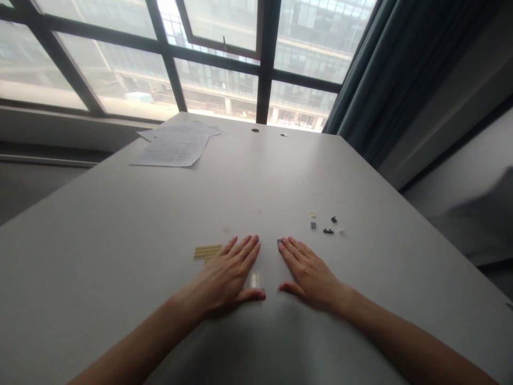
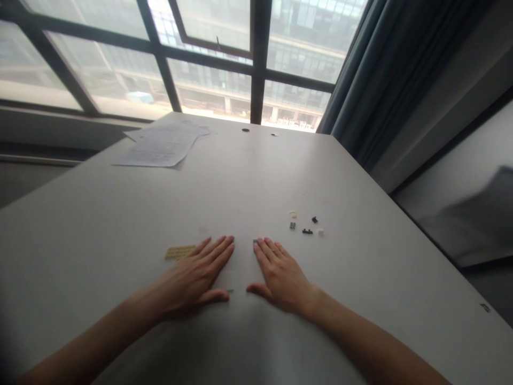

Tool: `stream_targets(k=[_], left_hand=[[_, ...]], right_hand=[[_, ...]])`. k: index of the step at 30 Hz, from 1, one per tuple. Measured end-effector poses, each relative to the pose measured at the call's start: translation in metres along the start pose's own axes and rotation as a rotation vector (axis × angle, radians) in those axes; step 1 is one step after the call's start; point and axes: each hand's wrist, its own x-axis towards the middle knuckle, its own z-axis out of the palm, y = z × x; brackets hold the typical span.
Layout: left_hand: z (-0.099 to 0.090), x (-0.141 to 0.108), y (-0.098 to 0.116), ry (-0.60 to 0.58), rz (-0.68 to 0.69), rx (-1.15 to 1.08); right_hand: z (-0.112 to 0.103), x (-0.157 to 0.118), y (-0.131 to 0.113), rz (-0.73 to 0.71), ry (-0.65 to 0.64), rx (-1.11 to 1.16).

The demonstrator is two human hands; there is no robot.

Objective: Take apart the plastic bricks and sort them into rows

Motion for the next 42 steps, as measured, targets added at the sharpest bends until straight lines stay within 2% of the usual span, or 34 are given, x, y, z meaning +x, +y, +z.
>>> stream_targets(k=[5, 9, 12, 16, 19, 22, 25, 27, 29, 31, 34, 37, 40, 42], left_hand=[[0.006, 0.061, 0.035, 0.054, 0.079, -0.060], [0.012, 0.106, 0.071, 0.079, 0.128, -0.116], [0.016, 0.122, 0.088, 0.093, 0.140, -0.134], [0.017, 0.126, 0.094, 0.106, 0.151, -0.133], [0.009, 0.117, 0.089, 0.145, 0.158, -0.130], [-0.006, 0.094, 0.068, 0.175, 0.160, -0.120], [-0.021, 0.050, 0.023, 0.176, 0.098, -0.081], [-0.023, 0.013, -0.013, 0.200, 0.026, -0.051], [-0.019, -0.024, -0.043, 0.208, -0.031, -0.033], [-0.010, -0.054, -0.060, 0.193, -0.042, -0.020], [0.002, -0.076, -0.065, 0.153, -0.002, -0.020], [0.008, -0.076, -0.062, 0.095, 0.046, -0.038], [0.008, -0.070, -0.061, 0.029, 0.074, -0.058], [0.008, -0.067, -0.061, -0.004, 0.070, -0.065]], right_hand=[[0.000, -0.061, 0.051, 0.073, 0.072, -0.105], [-0.001, -0.094, 0.087, 0.152, 0.100, -0.137], [-0.002, -0.103, 0.100, 0.186, 0.104, -0.132], [0.000, -0.104, 0.101, 0.218, 0.102, -0.124], [0.000, -0.104, 0.100, 0.233, 0.112, -0.120], [0.000, -0.105, 0.102, 0.242, 0.165, -0.111], [-0.001, -0.104, 0.098, 0.256, 0.259, -0.106], [-0.001, -0.098, 0.086, 0.239, 0.294, -0.109], [-0.001, -0.088, 0.066, 0.170, 0.270, -0.109], [-0.002, -0.073, 0.039, 0.052, 0.198, -0.103], [-0.002, -0.047, -0.006, -0.130, 0.076, -0.068], [-0.002, -0.021, -0.043, -0.216, -0.017, 0.013], [0.000, -0.003, -0.066, -0.236, -0.082, 0.098], [0.000, 0.003, -0.071, -0.235, -0.115, 0.141]])
